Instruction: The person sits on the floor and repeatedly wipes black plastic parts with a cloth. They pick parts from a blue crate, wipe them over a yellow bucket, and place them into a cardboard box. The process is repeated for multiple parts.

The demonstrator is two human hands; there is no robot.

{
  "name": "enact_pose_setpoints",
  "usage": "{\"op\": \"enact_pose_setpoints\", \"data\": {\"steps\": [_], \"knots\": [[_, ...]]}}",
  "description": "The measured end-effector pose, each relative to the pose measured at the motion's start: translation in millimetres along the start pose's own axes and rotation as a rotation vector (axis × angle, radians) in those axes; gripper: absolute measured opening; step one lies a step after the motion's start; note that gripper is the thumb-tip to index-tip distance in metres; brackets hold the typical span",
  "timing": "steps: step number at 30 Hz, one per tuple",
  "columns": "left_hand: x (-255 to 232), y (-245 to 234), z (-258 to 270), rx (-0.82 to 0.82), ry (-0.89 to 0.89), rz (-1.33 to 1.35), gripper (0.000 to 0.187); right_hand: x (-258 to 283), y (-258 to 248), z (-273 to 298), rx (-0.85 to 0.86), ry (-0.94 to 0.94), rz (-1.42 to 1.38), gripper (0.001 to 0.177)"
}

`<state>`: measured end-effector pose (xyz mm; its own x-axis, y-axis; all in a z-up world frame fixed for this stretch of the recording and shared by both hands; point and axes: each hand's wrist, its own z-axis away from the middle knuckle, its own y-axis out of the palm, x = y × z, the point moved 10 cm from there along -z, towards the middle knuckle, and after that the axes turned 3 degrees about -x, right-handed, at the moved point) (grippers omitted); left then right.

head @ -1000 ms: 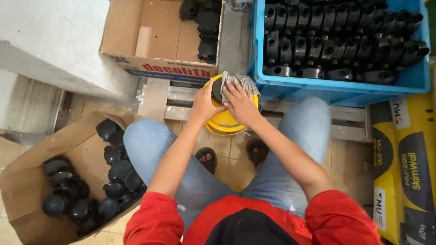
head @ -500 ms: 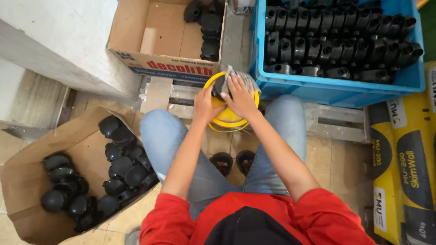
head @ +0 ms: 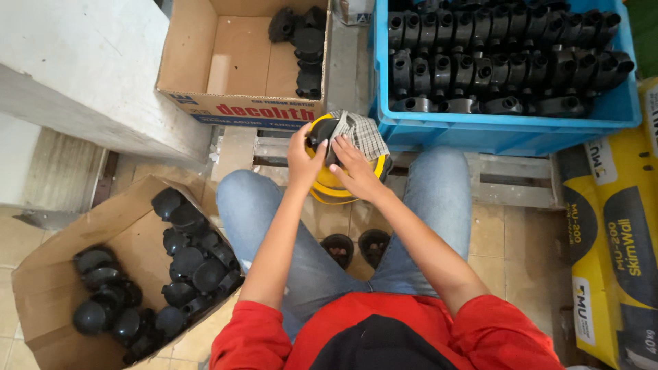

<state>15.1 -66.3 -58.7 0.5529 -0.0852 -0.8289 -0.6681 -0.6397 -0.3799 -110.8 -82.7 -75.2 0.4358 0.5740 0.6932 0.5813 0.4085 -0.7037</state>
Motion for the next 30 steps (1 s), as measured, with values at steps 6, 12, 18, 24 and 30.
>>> {"op": "enact_pose_setpoints", "data": {"steps": [6, 12, 18, 24, 30], "knots": [[-55, -9, 10, 0.062, 0.438, -0.159, 0.061, 15, -30, -18, -0.138, -0.07, -0.074, 0.054], [-39, 5, 21, 0.059, 0.516, -0.187, 0.046, 38, -28, -11, -0.105, -0.111, 0.08, 0.058], [-59, -7, 11, 0.142, 0.286, -0.188, 0.042, -39, -16, -31, -0.147, 0.071, -0.321, 0.052], [-43, -1, 16, 0.102, 0.442, -0.159, 0.053, 42, -29, -17, -0.151, -0.207, -0.022, 0.058], [-54, -3, 17, 0.104, 0.431, -0.189, 0.049, 16, -37, -23, -0.186, -0.043, -0.064, 0.055]]}}
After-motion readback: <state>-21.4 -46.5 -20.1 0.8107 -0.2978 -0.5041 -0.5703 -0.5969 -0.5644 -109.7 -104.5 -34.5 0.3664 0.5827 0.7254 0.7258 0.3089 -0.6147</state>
